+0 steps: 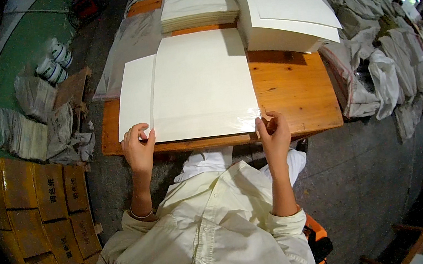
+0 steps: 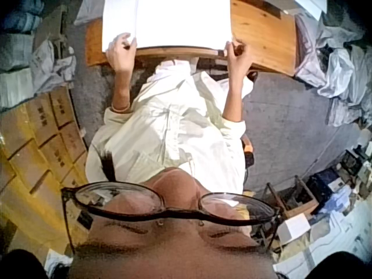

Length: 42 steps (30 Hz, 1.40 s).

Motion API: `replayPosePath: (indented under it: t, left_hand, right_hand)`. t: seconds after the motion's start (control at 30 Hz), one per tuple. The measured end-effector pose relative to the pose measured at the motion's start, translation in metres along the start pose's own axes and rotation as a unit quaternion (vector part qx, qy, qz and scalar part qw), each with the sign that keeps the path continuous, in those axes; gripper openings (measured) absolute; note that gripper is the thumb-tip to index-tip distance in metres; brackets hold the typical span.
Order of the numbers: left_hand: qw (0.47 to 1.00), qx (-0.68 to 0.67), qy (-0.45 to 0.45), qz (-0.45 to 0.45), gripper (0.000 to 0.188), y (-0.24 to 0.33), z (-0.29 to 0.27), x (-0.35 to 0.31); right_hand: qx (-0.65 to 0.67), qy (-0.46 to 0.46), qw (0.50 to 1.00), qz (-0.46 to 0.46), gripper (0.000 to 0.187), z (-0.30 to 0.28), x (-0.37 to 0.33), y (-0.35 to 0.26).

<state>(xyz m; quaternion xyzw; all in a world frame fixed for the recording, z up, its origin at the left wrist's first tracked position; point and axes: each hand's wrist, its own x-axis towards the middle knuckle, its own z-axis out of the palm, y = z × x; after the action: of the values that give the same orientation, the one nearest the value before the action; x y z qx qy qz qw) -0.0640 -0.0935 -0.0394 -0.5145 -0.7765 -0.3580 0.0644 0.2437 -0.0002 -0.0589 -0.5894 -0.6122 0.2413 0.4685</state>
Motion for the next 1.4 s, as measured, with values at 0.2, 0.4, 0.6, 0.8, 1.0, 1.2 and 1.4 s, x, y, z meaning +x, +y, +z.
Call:
replayPosePath:
  t: [0.2, 0.4, 0.6, 0.8, 1.0, 1.2, 1.4]
  left_hand:
    - [1.000, 0.017, -0.016, 0.014, 0.014, 0.008, -0.006, 0.004]
    - [0.984, -0.031, -0.017, 0.175, 0.014, 0.039, 0.005, 0.001]
    - [0.931, -0.097, -0.179, 0.304, 0.052, 0.098, 0.032, -0.015]
    - [0.920, -0.001, -0.237, 0.312, 0.076, 0.096, 0.038, -0.015]
    - [0.951, 0.005, -0.228, 0.208, 0.076, 0.048, 0.016, -0.002]
    - [0.954, 0.096, -0.198, 0.202, 0.066, 0.015, 0.000, -0.001]
    - [0.959, 0.048, -0.154, 0.231, 0.054, 0.018, -0.001, 0.000]
  right_hand:
    - [-0.023, 0.008, 1.000, -0.010, 0.023, -0.001, 0.000, -0.006]
    - [-0.082, 0.000, 0.984, -0.160, 0.016, 0.000, 0.001, -0.005]
    - [-0.115, -0.014, 0.976, -0.187, 0.020, -0.007, 0.002, -0.018]
    - [-0.209, -0.120, 0.924, -0.296, 0.043, 0.007, -0.014, -0.057]
    - [-0.257, -0.183, 0.914, -0.255, 0.049, 0.008, -0.012, -0.034]
    - [-0.247, -0.180, 0.923, -0.233, 0.050, 0.009, -0.011, -0.033]
    - [-0.233, -0.135, 0.953, -0.135, 0.046, 0.004, -0.005, -0.031]
